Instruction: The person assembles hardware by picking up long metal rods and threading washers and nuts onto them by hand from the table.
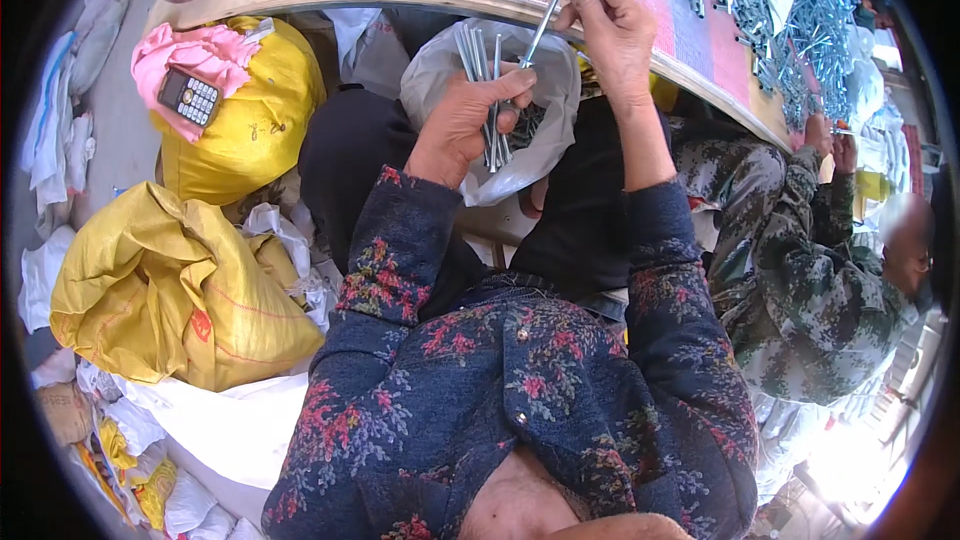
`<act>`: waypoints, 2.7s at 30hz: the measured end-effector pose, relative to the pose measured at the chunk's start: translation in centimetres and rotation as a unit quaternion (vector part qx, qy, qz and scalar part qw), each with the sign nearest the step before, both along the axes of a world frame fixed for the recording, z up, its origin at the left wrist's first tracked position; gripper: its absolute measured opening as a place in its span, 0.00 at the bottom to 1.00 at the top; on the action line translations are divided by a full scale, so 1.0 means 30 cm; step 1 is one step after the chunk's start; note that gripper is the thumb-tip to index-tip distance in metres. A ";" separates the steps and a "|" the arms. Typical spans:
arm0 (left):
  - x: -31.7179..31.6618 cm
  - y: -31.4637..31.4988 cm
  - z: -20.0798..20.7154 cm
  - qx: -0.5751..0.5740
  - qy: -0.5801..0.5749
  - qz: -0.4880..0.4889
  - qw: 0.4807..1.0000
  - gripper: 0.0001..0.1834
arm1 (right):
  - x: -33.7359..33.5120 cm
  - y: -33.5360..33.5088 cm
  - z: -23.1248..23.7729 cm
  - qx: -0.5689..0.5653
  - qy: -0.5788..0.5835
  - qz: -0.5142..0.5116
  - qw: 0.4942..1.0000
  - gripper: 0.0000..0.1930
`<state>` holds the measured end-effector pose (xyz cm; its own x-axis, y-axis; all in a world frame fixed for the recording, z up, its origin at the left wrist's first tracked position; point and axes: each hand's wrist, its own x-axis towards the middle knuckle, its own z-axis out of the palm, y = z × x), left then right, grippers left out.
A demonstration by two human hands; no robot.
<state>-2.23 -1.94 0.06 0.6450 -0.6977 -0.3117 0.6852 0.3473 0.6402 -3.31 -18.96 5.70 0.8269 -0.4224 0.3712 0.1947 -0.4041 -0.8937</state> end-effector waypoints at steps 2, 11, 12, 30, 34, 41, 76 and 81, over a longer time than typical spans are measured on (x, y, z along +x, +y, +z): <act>0.006 0.014 0.006 -0.001 0.004 0.019 1.000 0.11 | 0.008 -0.037 -0.013 0.025 0.021 0.027 0.999 0.07; 0.014 -0.015 0.009 0.022 -0.006 0.019 1.000 0.10 | 0.201 -0.363 -0.092 -0.428 0.173 -0.267 0.846 0.26; 0.019 -0.014 0.013 0.043 -0.027 0.029 0.998 0.10 | 0.202 -0.351 -0.081 -0.419 0.178 -0.259 0.852 0.25; -0.003 0.049 0.033 0.060 -0.040 0.035 0.997 0.12 | 0.086 -0.175 0.008 0.048 0.068 0.010 0.996 0.12; -0.004 0.043 0.013 0.065 -0.062 0.018 0.996 0.12 | 0.045 -0.137 0.038 0.089 0.115 0.141 0.979 0.10; 0.007 0.048 -0.008 -0.017 0.015 -0.038 0.999 0.12 | 0.062 -0.218 0.080 0.049 0.162 0.211 0.963 0.07; 0.038 0.076 0.006 -0.047 -0.029 0.144 0.988 0.04 | -0.011 0.244 -0.021 -0.344 0.009 -0.037 0.938 0.14; 0.103 0.160 -0.080 -0.148 0.033 0.051 0.987 0.05 | -0.190 0.494 0.009 -0.316 -0.118 0.131 0.932 0.22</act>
